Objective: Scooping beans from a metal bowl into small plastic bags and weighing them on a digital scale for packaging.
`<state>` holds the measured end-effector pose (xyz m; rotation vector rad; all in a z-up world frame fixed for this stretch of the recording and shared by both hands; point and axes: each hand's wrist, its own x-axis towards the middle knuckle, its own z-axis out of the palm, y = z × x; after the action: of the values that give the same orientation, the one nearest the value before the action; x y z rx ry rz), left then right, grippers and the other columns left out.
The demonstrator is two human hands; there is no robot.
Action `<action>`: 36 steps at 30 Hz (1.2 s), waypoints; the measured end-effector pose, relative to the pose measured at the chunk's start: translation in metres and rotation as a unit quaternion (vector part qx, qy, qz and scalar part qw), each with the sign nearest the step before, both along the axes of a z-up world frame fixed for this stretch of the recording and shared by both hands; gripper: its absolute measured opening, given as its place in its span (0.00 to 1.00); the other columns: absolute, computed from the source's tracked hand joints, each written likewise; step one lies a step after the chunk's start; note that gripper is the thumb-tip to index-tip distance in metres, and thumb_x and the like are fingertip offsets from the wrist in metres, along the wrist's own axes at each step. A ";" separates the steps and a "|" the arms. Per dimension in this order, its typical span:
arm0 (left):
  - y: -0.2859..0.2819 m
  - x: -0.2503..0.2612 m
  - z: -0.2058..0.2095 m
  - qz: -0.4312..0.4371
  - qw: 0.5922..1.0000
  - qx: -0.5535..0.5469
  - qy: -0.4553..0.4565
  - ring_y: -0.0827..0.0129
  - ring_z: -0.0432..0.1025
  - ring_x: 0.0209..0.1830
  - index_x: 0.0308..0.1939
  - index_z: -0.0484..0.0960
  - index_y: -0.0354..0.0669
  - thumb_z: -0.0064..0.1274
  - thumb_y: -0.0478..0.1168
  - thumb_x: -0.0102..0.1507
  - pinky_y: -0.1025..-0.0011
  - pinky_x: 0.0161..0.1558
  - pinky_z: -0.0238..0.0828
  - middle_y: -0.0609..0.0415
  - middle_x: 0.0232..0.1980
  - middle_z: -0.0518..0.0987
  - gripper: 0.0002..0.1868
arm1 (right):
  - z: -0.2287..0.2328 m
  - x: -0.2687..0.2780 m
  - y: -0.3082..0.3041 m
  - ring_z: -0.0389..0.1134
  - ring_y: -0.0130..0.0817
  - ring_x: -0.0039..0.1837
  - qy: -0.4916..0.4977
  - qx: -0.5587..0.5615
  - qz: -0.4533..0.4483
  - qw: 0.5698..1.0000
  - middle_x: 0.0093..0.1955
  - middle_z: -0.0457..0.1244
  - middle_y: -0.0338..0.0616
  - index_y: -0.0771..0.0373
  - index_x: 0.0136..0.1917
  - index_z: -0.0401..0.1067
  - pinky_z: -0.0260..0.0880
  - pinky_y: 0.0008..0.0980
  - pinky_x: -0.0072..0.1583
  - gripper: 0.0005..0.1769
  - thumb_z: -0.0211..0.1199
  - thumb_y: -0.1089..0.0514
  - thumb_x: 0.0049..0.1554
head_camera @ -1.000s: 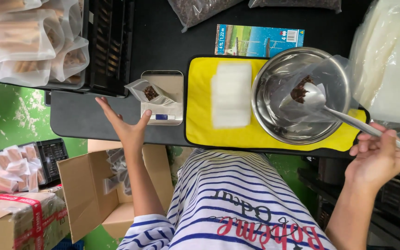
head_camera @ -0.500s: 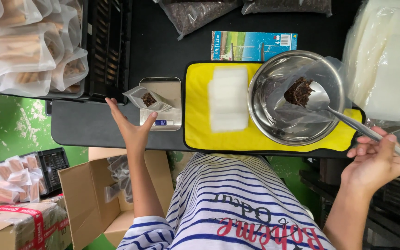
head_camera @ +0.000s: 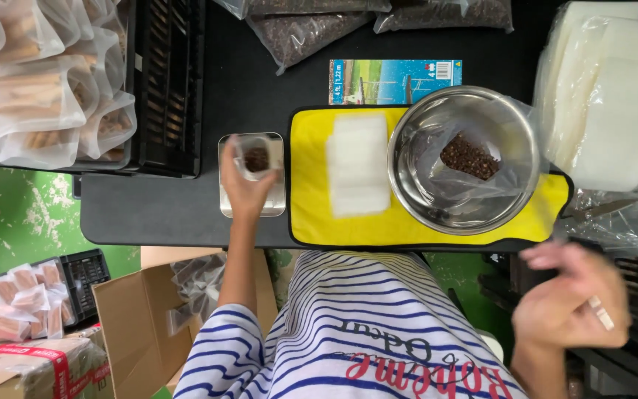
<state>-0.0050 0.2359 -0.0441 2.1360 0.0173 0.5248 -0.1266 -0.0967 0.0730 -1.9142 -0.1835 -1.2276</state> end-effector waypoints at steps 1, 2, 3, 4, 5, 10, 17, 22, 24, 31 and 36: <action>-0.006 0.000 0.005 0.000 1.000 -0.001 -0.001 0.55 0.59 0.54 0.55 0.56 0.37 0.61 0.33 0.41 0.63 0.53 0.58 0.44 0.53 0.63 0.41 | 0.004 -0.002 0.011 0.58 0.55 0.30 -0.001 -0.001 0.000 1.000 0.33 0.54 0.70 0.83 0.43 0.59 0.61 0.45 0.31 0.09 0.40 0.72 0.57; -0.012 0.000 0.010 -0.082 0.993 0.079 -0.023 0.56 0.61 0.46 0.56 0.55 0.35 0.60 0.37 0.41 0.63 0.50 0.56 0.45 0.47 0.65 0.43 | 0.007 -0.005 0.021 0.62 0.46 0.31 0.029 -0.052 0.076 0.995 0.31 0.57 0.62 0.79 0.40 0.61 0.65 0.35 0.32 0.09 0.40 0.70 0.54; -0.017 -0.001 0.015 -0.164 0.973 0.158 -0.043 0.57 0.62 0.39 0.57 0.54 0.33 0.60 0.41 0.41 0.63 0.46 0.54 0.46 0.40 0.67 0.45 | 0.011 -0.008 0.032 0.66 0.37 0.32 0.061 -0.101 0.150 0.982 0.30 0.62 0.53 0.75 0.38 0.64 0.69 0.25 0.34 0.11 0.40 0.68 0.50; -0.024 -0.005 0.025 -0.165 0.973 0.158 -0.043 0.57 0.62 0.39 0.57 0.54 0.33 0.60 0.41 0.41 0.63 0.46 0.54 0.46 0.40 0.67 0.45 | 0.013 -0.003 0.041 0.66 0.37 0.32 0.061 -0.101 0.149 0.982 0.30 0.62 0.53 0.75 0.38 0.64 0.69 0.25 0.34 0.11 0.40 0.68 0.50; -0.031 -0.010 0.034 -0.197 0.965 0.175 0.004 0.56 0.59 0.41 0.58 0.50 0.36 0.60 0.47 0.42 0.61 0.48 0.52 0.46 0.41 0.65 0.48 | 0.015 0.000 0.051 0.67 0.36 0.34 0.093 -0.103 0.186 0.973 0.33 0.62 0.52 0.73 0.40 0.64 0.70 0.23 0.35 0.08 0.44 0.71 0.49; -0.059 -0.025 0.061 -0.273 0.933 0.232 -0.029 0.61 0.56 0.38 0.60 0.47 0.37 0.58 0.55 0.47 0.55 0.51 0.50 0.49 0.37 0.60 0.49 | 0.030 0.015 0.071 0.65 0.37 0.35 0.156 -0.116 0.217 0.957 0.35 0.62 0.52 0.74 0.41 0.65 0.69 0.25 0.38 0.08 0.46 0.68 0.50; -0.076 -0.029 0.077 -0.307 0.914 0.231 0.130 0.61 0.65 0.39 0.59 0.55 0.43 0.57 0.54 0.35 0.64 0.42 0.65 0.49 0.37 0.70 0.51 | 0.014 0.033 0.057 0.61 0.30 0.25 0.322 0.154 0.176 0.917 0.23 0.59 0.47 0.72 0.37 0.67 0.65 0.27 0.33 0.13 0.44 0.63 0.54; -0.076 -0.028 0.087 -0.317 0.904 0.228 0.174 0.62 0.64 0.41 0.61 0.52 0.44 0.58 0.54 0.33 0.66 0.42 0.65 0.49 0.39 0.69 0.55 | 0.002 0.036 0.037 0.59 0.26 0.25 0.365 0.356 0.143 0.849 0.24 0.58 0.48 0.72 0.39 0.65 0.67 0.26 0.33 0.13 0.43 0.61 0.56; -0.076 -0.027 0.089 -0.306 0.906 0.235 0.172 0.61 0.64 0.41 0.61 0.51 0.43 0.59 0.53 0.33 0.66 0.42 0.65 0.48 0.40 0.69 0.56 | 0.003 0.033 0.034 0.59 0.26 0.25 0.337 0.394 0.123 0.846 0.24 0.57 0.49 0.72 0.40 0.65 0.68 0.28 0.32 0.12 0.45 0.59 0.56; -0.072 -0.022 0.088 -0.343 0.905 0.205 0.145 0.56 0.60 0.44 0.61 0.40 0.44 0.58 0.53 0.42 0.62 0.39 0.63 0.42 0.47 0.64 0.54 | 0.020 0.023 0.028 0.56 0.28 0.25 0.308 0.443 0.032 0.841 0.32 0.59 0.52 0.72 0.36 0.63 0.65 0.26 0.29 0.12 0.48 0.60 0.55; -0.077 -0.022 0.089 -0.321 0.916 0.159 0.181 0.59 0.60 0.46 0.61 0.38 0.49 0.56 0.55 0.43 0.65 0.40 0.64 0.45 0.50 0.62 0.52 | 0.023 0.021 0.012 0.58 0.27 0.25 0.219 0.480 -0.024 0.849 0.33 0.61 0.49 0.68 0.35 0.65 0.66 0.26 0.27 0.09 0.50 0.61 0.53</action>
<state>-0.0266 0.1586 0.0453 2.3506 -0.5789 -0.2750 -0.1061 -0.0845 0.0958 -1.2272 0.6239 -0.6481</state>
